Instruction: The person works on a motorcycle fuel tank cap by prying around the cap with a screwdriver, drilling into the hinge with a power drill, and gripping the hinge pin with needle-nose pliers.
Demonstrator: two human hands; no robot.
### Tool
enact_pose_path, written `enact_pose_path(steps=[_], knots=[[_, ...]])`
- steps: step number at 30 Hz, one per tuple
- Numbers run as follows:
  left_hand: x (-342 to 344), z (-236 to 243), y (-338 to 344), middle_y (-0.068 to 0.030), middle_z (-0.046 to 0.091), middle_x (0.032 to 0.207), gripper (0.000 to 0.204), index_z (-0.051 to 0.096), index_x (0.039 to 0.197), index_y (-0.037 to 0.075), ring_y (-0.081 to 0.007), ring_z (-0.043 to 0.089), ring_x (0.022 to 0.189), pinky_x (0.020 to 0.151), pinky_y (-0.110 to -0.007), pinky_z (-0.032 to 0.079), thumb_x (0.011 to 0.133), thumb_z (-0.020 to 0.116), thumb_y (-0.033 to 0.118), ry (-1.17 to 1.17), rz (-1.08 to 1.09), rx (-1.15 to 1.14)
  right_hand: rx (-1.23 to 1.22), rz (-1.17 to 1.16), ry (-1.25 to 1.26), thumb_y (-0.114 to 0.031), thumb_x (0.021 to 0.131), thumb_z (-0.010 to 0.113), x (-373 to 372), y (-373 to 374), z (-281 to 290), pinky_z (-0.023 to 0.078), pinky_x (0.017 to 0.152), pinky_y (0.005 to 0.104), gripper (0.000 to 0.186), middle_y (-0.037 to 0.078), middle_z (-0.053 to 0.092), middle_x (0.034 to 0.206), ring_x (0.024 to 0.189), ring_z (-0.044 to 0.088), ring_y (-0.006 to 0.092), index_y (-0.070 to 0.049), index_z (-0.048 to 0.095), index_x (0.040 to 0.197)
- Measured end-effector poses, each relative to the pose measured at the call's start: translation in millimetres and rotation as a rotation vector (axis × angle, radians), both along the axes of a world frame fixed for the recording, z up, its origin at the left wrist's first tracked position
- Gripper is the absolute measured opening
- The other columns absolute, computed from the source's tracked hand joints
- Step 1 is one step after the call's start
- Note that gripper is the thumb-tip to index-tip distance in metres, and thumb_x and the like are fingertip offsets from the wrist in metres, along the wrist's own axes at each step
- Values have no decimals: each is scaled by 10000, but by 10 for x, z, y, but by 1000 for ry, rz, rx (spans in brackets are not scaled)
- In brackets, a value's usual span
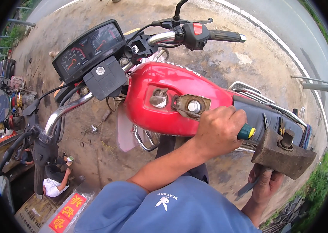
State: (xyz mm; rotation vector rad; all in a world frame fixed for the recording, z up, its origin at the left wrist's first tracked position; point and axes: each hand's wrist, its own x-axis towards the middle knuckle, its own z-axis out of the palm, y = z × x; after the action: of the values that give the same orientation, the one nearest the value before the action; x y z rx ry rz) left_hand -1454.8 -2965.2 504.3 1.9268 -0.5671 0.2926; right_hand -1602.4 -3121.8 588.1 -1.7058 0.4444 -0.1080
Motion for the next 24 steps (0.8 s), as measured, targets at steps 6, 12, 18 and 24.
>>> enact_pose_path(steps=[6,12,18,24], knots=[[-2,-22,-6,-86,582,674,257,605,803,84,-293,615,585,527,-417,491,617,782,83,-24,41,-6,-36,88,37,-396,1020,668,93,49,-2,431,463,263,520,83,569,759,538,493,117,2,485,1299],[3,-56,-57,-80,582,682,257,608,802,87,-286,621,599,535,-407,490,610,778,93,-2,37,24,-182,-457,-181,-472,1083,514,124,-465,376,334,395,234,491,17,389,632,454,372,84,17,510,1037],[-86,-150,-85,-73,575,695,289,605,815,95,-292,608,618,537,-404,478,607,799,150,-15,-13,125,-25,-113,9,-345,1093,541,18,-85,-293,374,400,250,316,16,434,657,452,434,114,-37,471,1089],[-135,52,-244,-68,516,665,206,557,747,101,-256,580,600,539,-382,473,624,717,143,-105,-25,141,98,-333,-237,-430,1072,559,-125,-856,79,323,394,204,421,-20,381,670,465,345,42,-11,543,1112]])
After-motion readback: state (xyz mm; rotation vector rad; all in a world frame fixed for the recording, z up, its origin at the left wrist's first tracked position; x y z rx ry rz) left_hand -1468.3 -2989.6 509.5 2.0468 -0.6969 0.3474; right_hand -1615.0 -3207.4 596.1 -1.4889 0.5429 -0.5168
